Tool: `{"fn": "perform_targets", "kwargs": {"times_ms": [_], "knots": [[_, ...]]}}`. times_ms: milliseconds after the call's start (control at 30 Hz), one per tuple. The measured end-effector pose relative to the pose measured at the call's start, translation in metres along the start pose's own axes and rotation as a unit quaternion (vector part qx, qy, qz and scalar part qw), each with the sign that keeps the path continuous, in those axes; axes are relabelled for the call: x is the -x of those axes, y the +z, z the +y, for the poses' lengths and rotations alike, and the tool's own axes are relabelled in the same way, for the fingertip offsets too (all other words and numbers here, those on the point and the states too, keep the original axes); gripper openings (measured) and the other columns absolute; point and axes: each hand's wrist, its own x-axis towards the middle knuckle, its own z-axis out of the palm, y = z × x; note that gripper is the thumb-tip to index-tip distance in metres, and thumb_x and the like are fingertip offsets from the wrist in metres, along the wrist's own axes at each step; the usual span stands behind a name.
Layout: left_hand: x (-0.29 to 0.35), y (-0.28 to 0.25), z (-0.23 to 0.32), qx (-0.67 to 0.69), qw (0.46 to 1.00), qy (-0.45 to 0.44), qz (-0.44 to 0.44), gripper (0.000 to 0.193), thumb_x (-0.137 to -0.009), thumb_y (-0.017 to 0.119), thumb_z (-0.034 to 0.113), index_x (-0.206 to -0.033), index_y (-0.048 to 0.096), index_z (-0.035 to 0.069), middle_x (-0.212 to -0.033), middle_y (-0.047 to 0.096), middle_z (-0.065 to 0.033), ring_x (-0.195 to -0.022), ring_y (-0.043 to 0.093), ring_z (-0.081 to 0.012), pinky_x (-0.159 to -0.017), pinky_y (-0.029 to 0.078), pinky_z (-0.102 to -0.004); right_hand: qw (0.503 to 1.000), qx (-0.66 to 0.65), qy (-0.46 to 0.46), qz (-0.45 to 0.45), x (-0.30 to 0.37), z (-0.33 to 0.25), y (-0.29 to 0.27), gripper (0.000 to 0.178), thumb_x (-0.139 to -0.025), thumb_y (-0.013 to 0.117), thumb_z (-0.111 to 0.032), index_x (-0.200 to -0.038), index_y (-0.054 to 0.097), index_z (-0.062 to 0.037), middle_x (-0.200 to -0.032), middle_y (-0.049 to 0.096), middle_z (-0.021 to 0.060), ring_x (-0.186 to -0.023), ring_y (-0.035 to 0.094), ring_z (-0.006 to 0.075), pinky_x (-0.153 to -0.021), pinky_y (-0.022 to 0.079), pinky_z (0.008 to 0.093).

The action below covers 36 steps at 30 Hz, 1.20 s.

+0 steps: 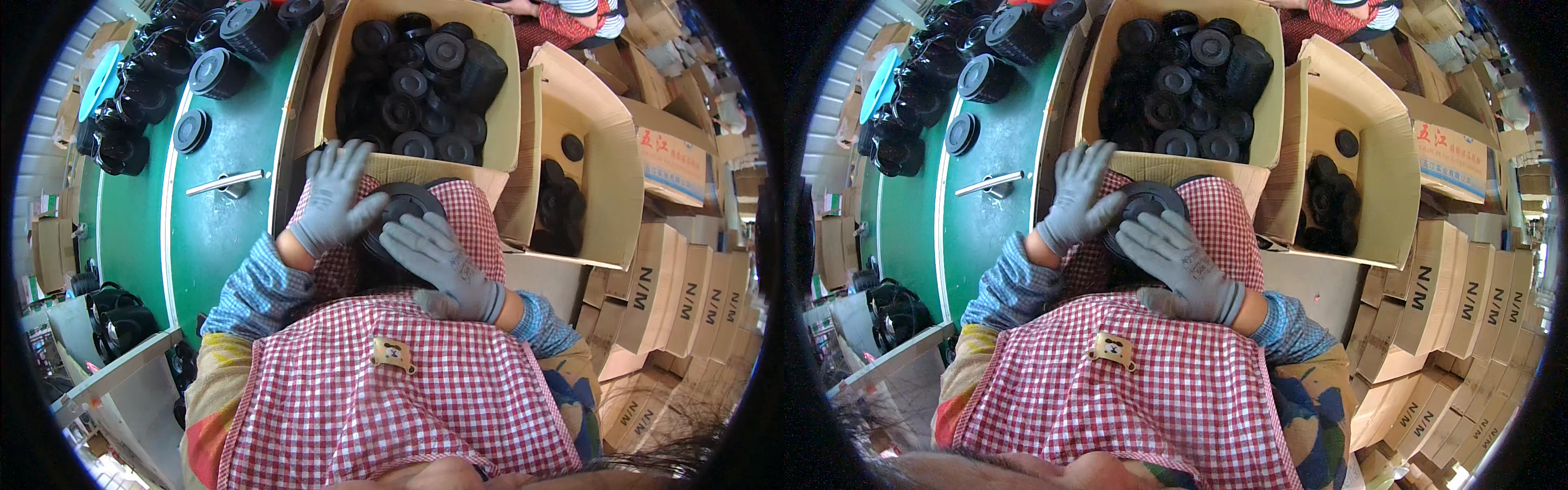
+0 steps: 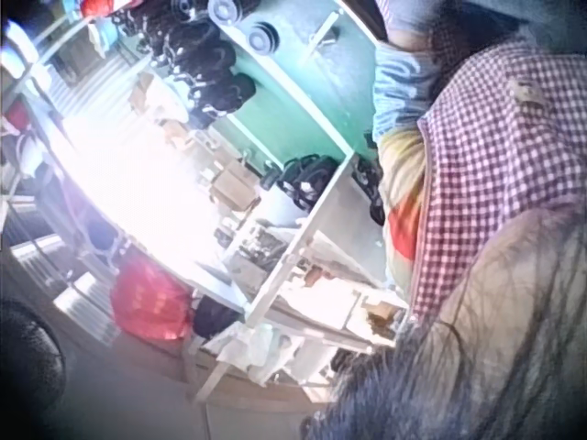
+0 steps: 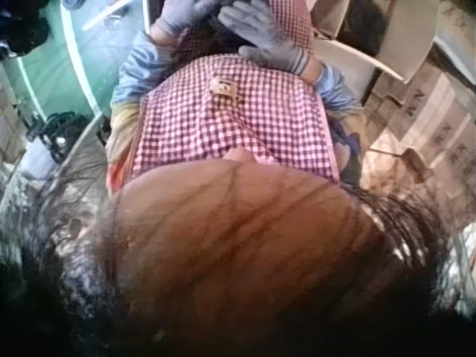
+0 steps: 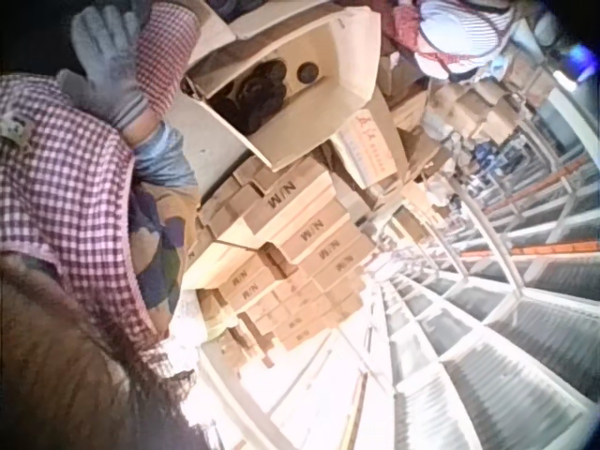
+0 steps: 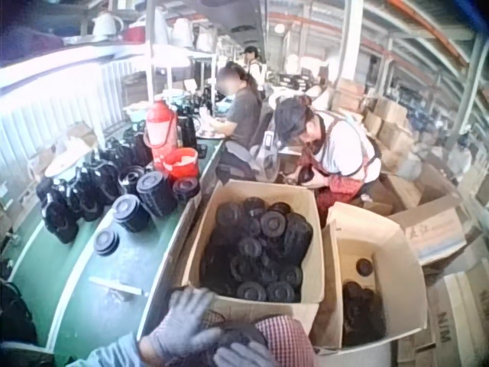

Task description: The person assembles black kettles by inserting a metal rod into the base and securing a lid. They repeatedly pick up kettle bodies and lids from a cardboard box, insert the rod, and place the assembled units on a green table.

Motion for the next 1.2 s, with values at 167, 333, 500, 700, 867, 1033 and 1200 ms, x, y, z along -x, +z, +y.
{"fn": "perform_targets", "kwargs": {"times_ms": [167, 333, 500, 700, 867, 1033, 1200], "knots": [[0.007, 0.001, 0.018, -0.034, 0.995, 0.088, -0.045, 0.093, -0.091, 0.048, 0.073, -0.154, 0.038, 0.005, -0.152, 0.042, -0.0264, -0.147, 0.028, -0.0493, -0.121, 0.011, -0.0617, 0.998, -0.047, 0.041, -0.007, -0.003, 0.014, -0.003, 0.064, -0.101, 0.044, -0.042, -0.147, 0.044, 0.0030, -0.148, 0.047, 0.0278, -0.141, 0.040, 0.0414, -0.119, 0.026, 0.0542], [-0.005, -0.016, 0.018, 0.055, 0.986, -0.054, -0.145, 0.055, -0.100, 0.052, 0.043, -0.138, 0.056, 0.003, -0.136, 0.058, -0.0266, -0.127, 0.054, -0.0433, -0.110, 0.038, -0.0533, 0.982, 0.143, 0.120, -0.036, -0.003, 0.036, -0.014, 0.091, -0.096, 0.038, -0.070, -0.149, 0.041, 0.0045, -0.152, 0.041, 0.0282, -0.146, 0.034, 0.0425, -0.122, 0.022, 0.0550], [-0.078, 0.007, 0.000, 0.110, 0.958, -0.091, -0.249, 0.037, -0.099, 0.056, 0.034, -0.117, 0.070, 0.005, -0.106, 0.072, -0.0218, -0.101, 0.069, -0.0388, -0.092, 0.053, -0.0477, 0.988, 0.047, -0.012, -0.149, -0.032, 0.007, -0.008, 0.095, -0.088, 0.055, -0.070, -0.152, 0.041, -0.0012, -0.159, 0.034, 0.0244, -0.149, 0.029, 0.0404, -0.123, 0.017, 0.0548], [-0.062, 0.041, -0.018, 0.264, 0.941, 0.107, -0.181, 0.030, -0.100, 0.057, 0.029, -0.119, 0.070, 0.009, -0.110, 0.072, -0.0171, -0.103, 0.069, -0.0368, -0.093, 0.053, -0.0478, 0.980, 0.016, -0.072, -0.183, -0.043, 0.068, -0.031, 0.082, -0.085, 0.060, -0.064, -0.150, 0.049, -0.0166, -0.162, 0.032, 0.0160, -0.152, 0.025, 0.0380, -0.123, 0.015, 0.0564], [-0.134, 0.016, 0.036, 0.052, 0.892, -0.028, -0.448, 0.028, -0.100, 0.057, 0.022, -0.123, 0.068, 0.010, -0.125, 0.069, -0.0120, -0.120, 0.064, -0.0261, -0.104, 0.048, -0.0432, 0.977, 0.064, -0.192, -0.070, -0.072, 0.030, 0.017, 0.073, -0.086, 0.060, -0.064, -0.142, 0.058, -0.0177, -0.160, 0.034, 0.0164, -0.151, 0.024, 0.0375, -0.119, 0.019, 0.0644], [-0.080, 0.041, -0.014, 0.397, 0.878, 0.077, -0.255, 0.036, -0.100, 0.056, 0.027, -0.130, 0.061, 0.008, -0.123, 0.067, -0.0137, -0.114, 0.065, -0.0303, -0.100, 0.050, -0.0419, 0.975, 0.032, -0.106, -0.190, -0.050, 0.103, -0.032, 0.078, -0.081, 0.067, -0.060, -0.147, 0.053, -0.0205, -0.155, 0.043, 0.0134, -0.150, 0.027, 0.0373, -0.121, 0.017, 0.0612], [-0.123, 0.059, 0.037, 0.101, 0.931, 0.084, -0.339, 0.037, -0.098, 0.056, 0.042, -0.109, 0.072, 0.011, -0.098, 0.072, -0.0179, -0.093, 0.070, -0.0375, -0.083, 0.055, -0.0457, 0.979, 0.070, -0.189, -0.016, -0.079, 0.011, 0.023, 0.053, -0.089, 0.062, -0.038, -0.141, 0.058, -0.0261, -0.151, 0.047, 0.0131, -0.146, 0.035, 0.0381, -0.119, 0.024, 0.0618]]}}
